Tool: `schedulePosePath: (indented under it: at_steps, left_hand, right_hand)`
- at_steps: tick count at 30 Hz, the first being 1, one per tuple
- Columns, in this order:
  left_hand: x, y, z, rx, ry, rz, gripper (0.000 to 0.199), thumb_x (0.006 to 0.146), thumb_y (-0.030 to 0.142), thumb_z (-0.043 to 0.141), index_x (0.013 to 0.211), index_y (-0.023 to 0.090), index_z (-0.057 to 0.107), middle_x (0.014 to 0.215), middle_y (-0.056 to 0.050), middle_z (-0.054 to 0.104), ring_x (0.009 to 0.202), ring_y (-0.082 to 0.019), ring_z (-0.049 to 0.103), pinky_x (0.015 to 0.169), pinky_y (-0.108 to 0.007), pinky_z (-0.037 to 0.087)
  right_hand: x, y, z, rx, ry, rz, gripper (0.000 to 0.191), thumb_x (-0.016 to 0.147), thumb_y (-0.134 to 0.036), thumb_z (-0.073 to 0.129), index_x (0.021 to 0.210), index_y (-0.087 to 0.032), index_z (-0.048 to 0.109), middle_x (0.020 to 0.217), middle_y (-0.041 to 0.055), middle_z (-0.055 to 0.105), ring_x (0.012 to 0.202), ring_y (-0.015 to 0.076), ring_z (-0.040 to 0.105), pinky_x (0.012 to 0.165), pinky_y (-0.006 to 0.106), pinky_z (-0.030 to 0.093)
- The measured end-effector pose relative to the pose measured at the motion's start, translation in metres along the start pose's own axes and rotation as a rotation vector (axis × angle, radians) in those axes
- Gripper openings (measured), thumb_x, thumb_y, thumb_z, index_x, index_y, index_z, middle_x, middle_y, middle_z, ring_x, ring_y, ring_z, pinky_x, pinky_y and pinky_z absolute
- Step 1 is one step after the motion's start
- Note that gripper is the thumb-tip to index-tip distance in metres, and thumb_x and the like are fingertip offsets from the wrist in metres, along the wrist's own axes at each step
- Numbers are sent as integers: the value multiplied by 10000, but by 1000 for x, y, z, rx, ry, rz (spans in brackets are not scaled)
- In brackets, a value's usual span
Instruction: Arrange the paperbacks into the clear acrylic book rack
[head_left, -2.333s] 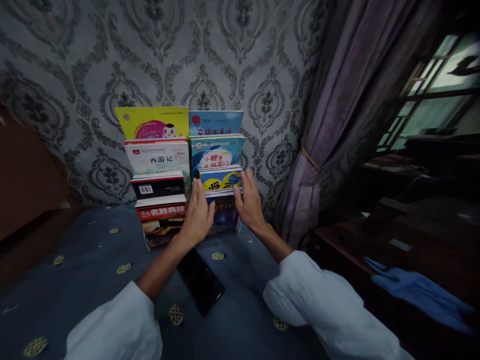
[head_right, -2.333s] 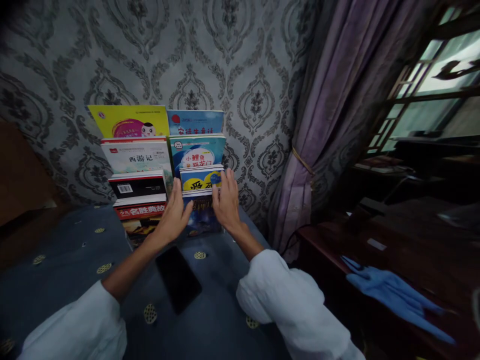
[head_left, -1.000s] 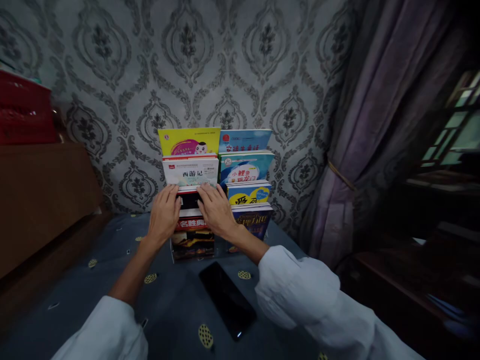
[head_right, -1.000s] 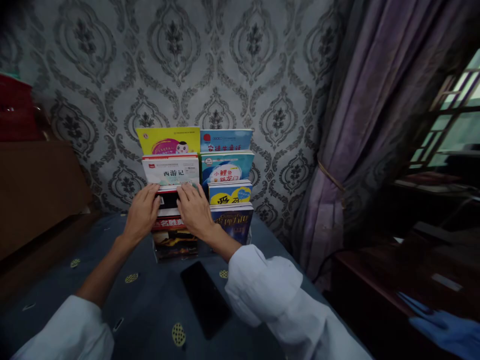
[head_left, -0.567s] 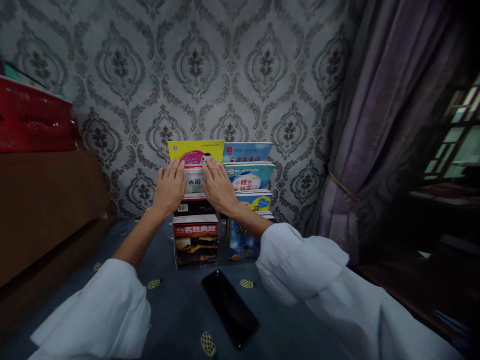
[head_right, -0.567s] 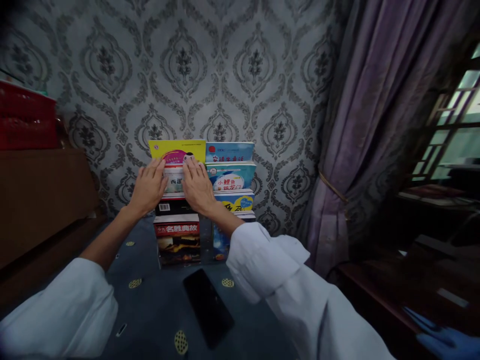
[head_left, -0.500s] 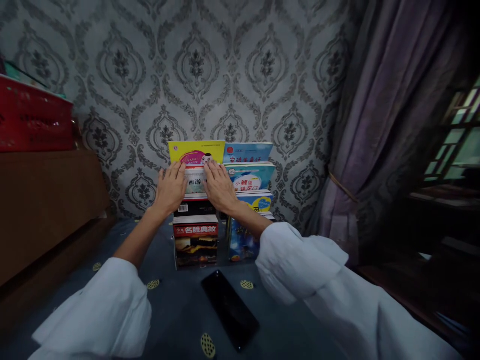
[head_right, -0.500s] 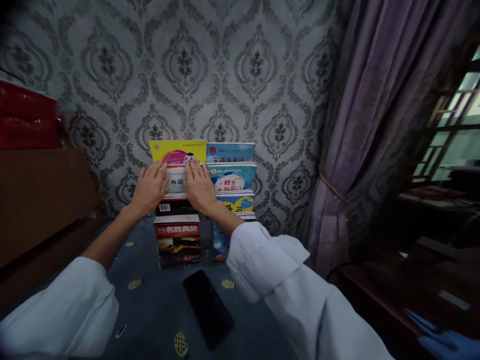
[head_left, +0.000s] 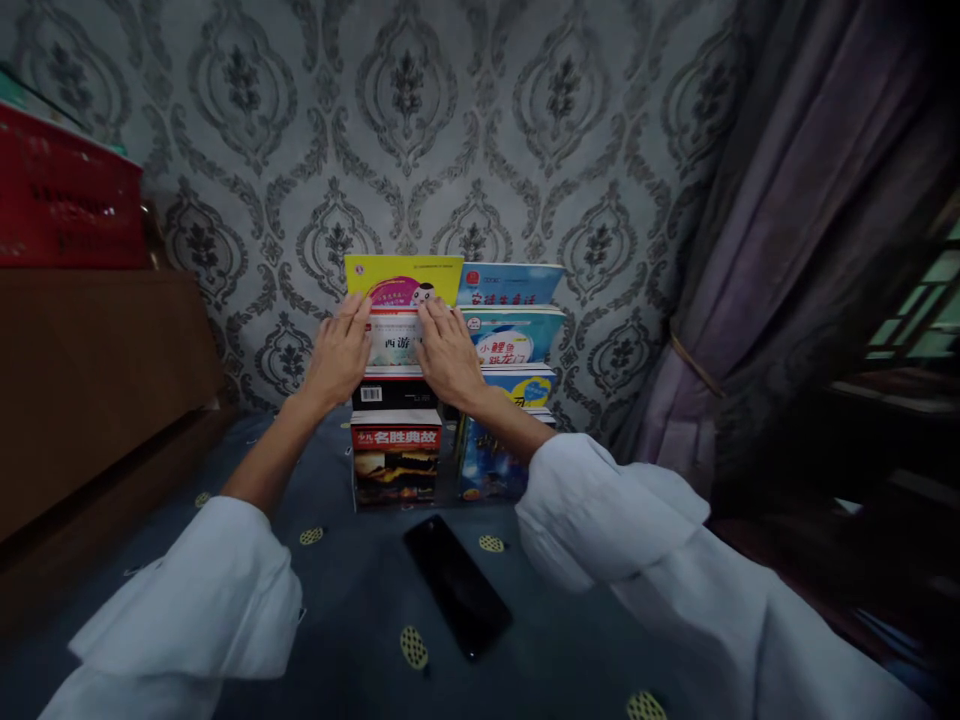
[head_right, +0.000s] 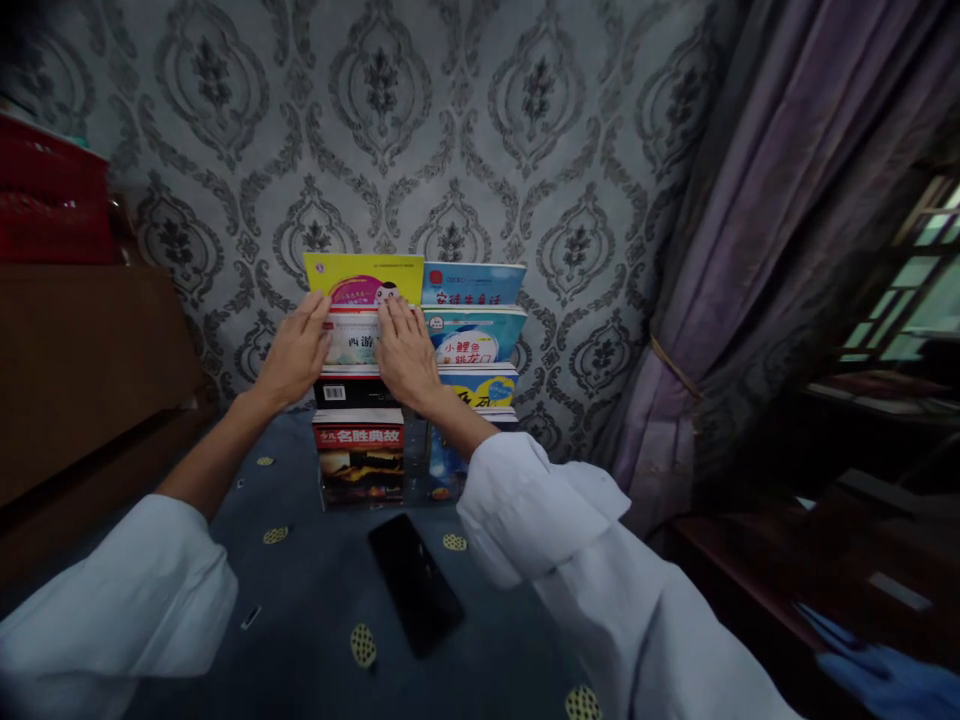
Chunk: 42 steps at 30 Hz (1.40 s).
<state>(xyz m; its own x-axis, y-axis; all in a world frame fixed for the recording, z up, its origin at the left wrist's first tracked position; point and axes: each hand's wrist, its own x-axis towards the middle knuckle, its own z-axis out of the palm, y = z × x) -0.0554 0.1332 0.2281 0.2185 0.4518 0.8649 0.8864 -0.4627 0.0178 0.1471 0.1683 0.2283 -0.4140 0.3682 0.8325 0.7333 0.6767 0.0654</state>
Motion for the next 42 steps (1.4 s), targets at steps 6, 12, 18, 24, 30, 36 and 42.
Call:
schedulePosePath:
  at_steps: [6,12,18,24,30,36,42]
  left_hand:
    - [-71,-9,4,-475,149,-415,548,1025,420,331,1503,160,397,1546,-153,443,1424,-236,442,1187,-433,354]
    - [-113,5,46,-703,87,-598,562,1005,415,393,1516,182,378,1570,-126,414,1458,-243,388,1210,-463,304]
    - [-108,23,56,-690,60,-517,598,1018,447,370,1555,195,291,1593,-106,381,1485,-231,337,1223,-437,280]
    - [-107,26,55,-658,71,-483,595,1024,470,344,1550,196,292,1588,-105,388,1467,-225,370,1213,-409,298]
    - [-106,25,57,-671,89,-479,549,1017,427,366,1511,189,348,1525,-119,472,1421,-231,437,1192,-436,332]
    - [-105,26,54,-690,80,-473,544,1008,420,389,1496,181,359,1539,-127,450,1428,-239,426,1199,-437,319]
    - [-105,23,54,-659,46,-492,553,1009,426,381,1505,183,350,1550,-129,439,1458,-243,384,1217,-448,286]
  right_hand:
    - [-73,-24,6,197,76,77,600,1013,-281,307,1583,-131,192,1646,148,250,1544,245,168,1246,512,223]
    - [-119,-23,55,420,105,391,655,1030,-435,318,1591,-136,160,1595,191,350,1478,276,348,1180,518,351]
    - [-113,-16,83,493,116,481,593,1028,-424,340,1545,-134,326,1397,185,602,1256,275,609,1028,462,507]
    - [-119,-15,88,493,131,478,549,1022,-395,341,1518,-167,399,1292,134,687,1147,285,667,957,431,539]
    - [-117,-18,87,437,142,428,541,1024,-373,316,1518,-165,384,1188,138,728,1041,268,708,856,394,579]
    - [-114,-24,84,449,145,500,556,1008,-374,339,1516,-155,387,1215,151,715,1083,285,693,897,413,569]
    - [-111,-25,74,530,42,563,564,995,-394,362,1501,-151,410,1319,151,667,1166,287,659,983,442,534]
